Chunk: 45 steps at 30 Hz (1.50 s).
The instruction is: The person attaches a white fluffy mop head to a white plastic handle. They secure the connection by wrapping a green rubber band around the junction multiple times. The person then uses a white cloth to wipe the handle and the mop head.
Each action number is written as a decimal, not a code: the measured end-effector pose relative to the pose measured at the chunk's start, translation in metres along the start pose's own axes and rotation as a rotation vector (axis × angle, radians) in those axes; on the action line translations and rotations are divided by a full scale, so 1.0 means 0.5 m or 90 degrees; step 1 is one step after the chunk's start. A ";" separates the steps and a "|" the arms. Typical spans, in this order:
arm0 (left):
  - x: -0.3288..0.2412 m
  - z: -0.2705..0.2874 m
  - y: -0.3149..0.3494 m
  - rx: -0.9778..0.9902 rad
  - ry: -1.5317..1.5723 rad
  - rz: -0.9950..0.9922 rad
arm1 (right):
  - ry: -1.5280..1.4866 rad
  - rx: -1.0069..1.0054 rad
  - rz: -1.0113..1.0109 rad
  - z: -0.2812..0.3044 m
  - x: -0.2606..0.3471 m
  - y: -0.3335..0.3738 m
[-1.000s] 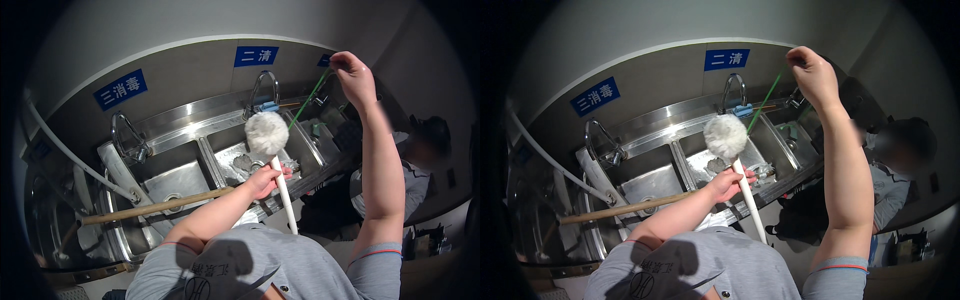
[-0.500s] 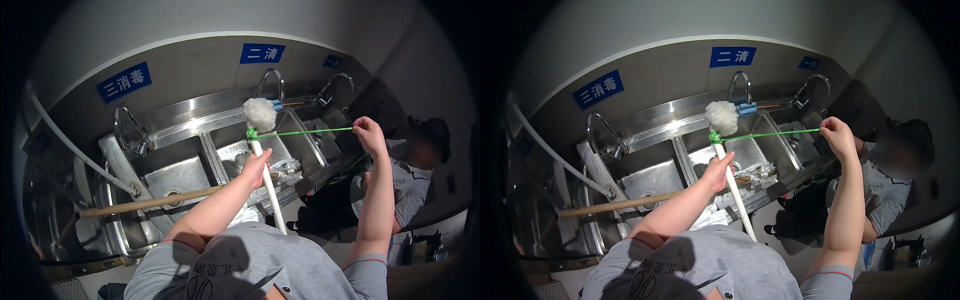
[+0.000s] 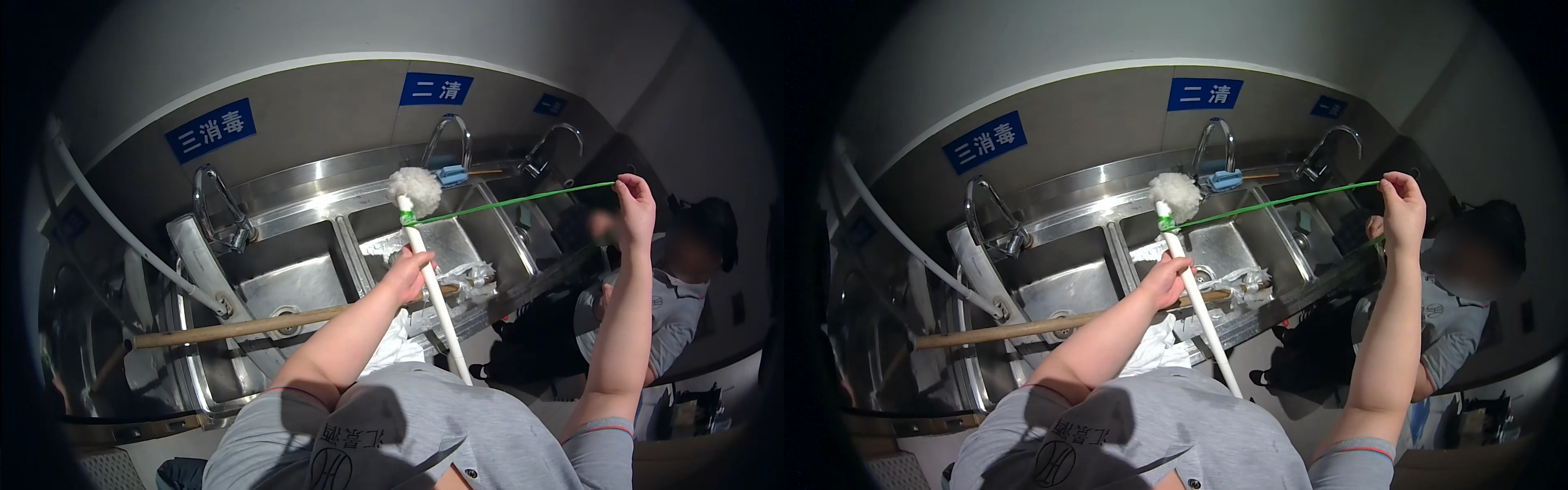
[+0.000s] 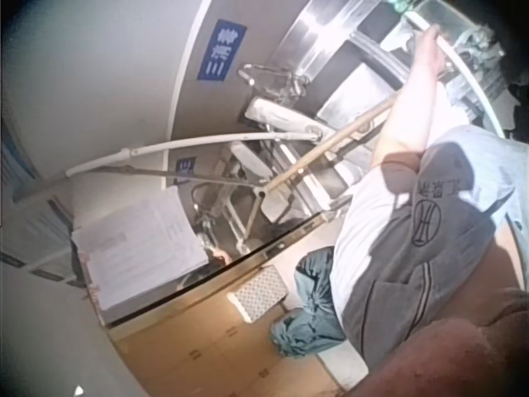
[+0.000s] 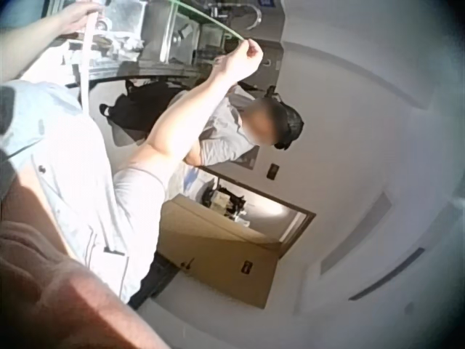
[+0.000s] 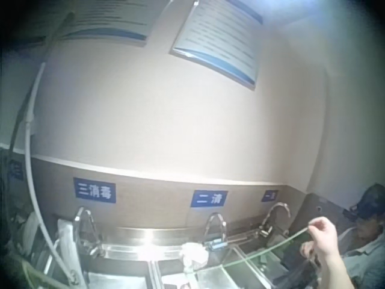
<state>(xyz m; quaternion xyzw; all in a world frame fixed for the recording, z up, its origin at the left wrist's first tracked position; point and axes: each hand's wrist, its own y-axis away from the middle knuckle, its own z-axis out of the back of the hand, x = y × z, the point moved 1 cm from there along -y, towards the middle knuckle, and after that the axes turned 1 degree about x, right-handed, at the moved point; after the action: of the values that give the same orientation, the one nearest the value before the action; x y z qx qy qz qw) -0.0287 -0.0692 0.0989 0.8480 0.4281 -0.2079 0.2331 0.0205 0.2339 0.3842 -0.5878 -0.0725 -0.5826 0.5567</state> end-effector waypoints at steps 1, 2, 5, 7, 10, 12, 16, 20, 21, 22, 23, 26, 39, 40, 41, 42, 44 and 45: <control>0.002 0.013 -0.005 0.045 0.045 -0.028 | -0.005 -0.007 0.007 0.000 0.003 -0.004; 0.005 0.029 -0.009 0.051 0.013 -0.004 | -0.006 -0.012 -0.020 0.002 0.010 -0.005; -0.018 0.006 0.014 -0.037 -0.122 0.051 | -0.013 -0.015 0.031 0.034 0.009 -0.014; -0.011 0.018 0.001 -0.078 -0.166 0.037 | -0.024 -0.017 0.051 0.045 0.003 -0.025; -0.024 0.004 0.011 -0.100 -0.078 0.066 | -0.015 -0.034 0.071 0.053 -0.006 -0.037; -0.016 0.034 -0.003 -0.033 0.021 0.047 | -0.003 -0.065 0.076 0.054 -0.005 -0.045; -0.023 0.053 -0.001 0.048 0.016 0.060 | 0.005 -0.112 0.063 0.116 -0.034 -0.070; -0.025 0.053 -0.006 -0.061 -0.175 0.065 | 0.068 -0.181 0.063 0.150 -0.040 -0.079; -0.021 0.059 -0.012 -0.081 -0.193 0.059 | 0.076 -0.201 0.066 0.152 -0.034 -0.080; -0.018 0.064 -0.015 -0.101 -0.211 0.053 | 0.083 -0.219 0.023 0.149 -0.024 -0.080; -0.015 0.071 -0.016 -0.122 -0.162 0.069 | 0.049 -0.217 -0.021 0.151 -0.018 -0.083; -0.027 0.055 -0.001 -0.099 -0.052 0.109 | -0.081 -0.244 -0.123 0.160 -0.017 -0.083; -0.011 0.016 -0.008 -0.112 -0.100 0.101 | -0.644 -0.249 -0.197 0.234 -0.230 -0.079; -0.022 0.016 0.007 -0.102 -0.068 0.101 | -0.499 -0.218 -0.216 0.168 -0.203 -0.051; -0.026 0.016 0.012 -0.099 -0.063 0.091 | -0.351 -0.188 -0.227 0.068 -0.139 -0.003; -0.023 0.009 0.013 -0.088 -0.059 0.087 | -0.125 -0.094 -0.262 -0.003 -0.097 0.037; -0.021 -0.027 0.023 -0.054 -0.054 0.089 | 0.274 0.130 -0.200 -0.084 -0.116 0.096; -0.022 -0.034 0.029 -0.050 -0.044 0.076 | 0.366 0.302 -0.100 -0.149 -0.088 0.127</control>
<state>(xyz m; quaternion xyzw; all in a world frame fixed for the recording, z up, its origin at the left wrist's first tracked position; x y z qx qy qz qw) -0.0203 -0.0740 0.1218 0.8545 0.3764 -0.2056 0.2931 0.0083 0.1800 0.2924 -0.2481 -0.0908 -0.7314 0.6287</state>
